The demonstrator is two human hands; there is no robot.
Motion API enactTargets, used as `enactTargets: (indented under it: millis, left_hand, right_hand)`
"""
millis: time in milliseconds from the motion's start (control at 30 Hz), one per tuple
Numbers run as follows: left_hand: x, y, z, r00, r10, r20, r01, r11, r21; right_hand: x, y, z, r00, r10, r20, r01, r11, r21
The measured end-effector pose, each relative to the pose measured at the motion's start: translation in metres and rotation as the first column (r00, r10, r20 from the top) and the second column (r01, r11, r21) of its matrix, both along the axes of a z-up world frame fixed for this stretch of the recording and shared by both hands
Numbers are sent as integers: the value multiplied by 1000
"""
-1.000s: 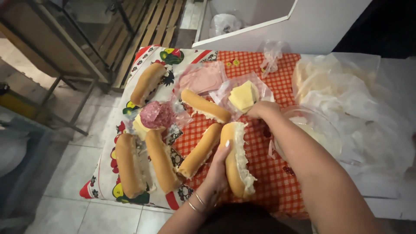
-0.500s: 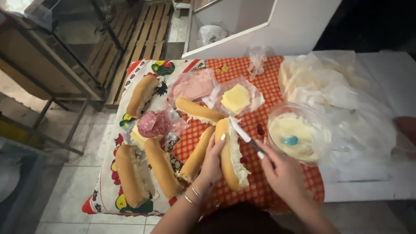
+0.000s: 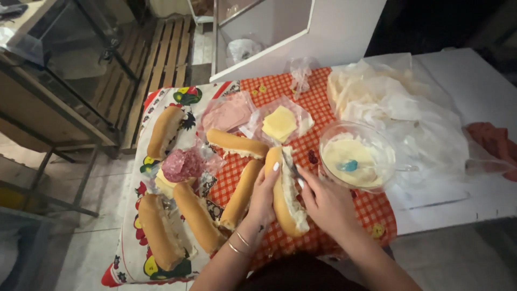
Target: Spreading condiments onto sliced bread rolls to prepare sandwiches.
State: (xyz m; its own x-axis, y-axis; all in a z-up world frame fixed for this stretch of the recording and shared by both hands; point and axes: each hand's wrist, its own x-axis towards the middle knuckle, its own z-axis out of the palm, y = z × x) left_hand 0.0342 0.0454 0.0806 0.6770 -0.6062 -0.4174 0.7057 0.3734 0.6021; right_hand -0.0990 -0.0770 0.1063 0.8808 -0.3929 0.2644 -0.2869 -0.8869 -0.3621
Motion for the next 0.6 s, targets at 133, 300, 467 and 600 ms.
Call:
enactTargets:
  millis: [133,300,467,600]
  left_hand:
    - [3,5,18,999,24,-28,-24,1000,10]
    - [5,0,2,999,-27,42,27,1000,2]
    - [16,5,13,999,-14,52,16,999,-38]
    - [11,4,15,994,-85,74,87,996,-32]
  right_hand:
    - [-21,10,8,997,31,-72,-33,999,-34]
    - [22,5,-16,998,47,33,-44,996,-80]
    - [-20,22,11,989,31,-143,-45,995,-95]
    - [-21,24,11,983,-22,-185,-7,988,-151]
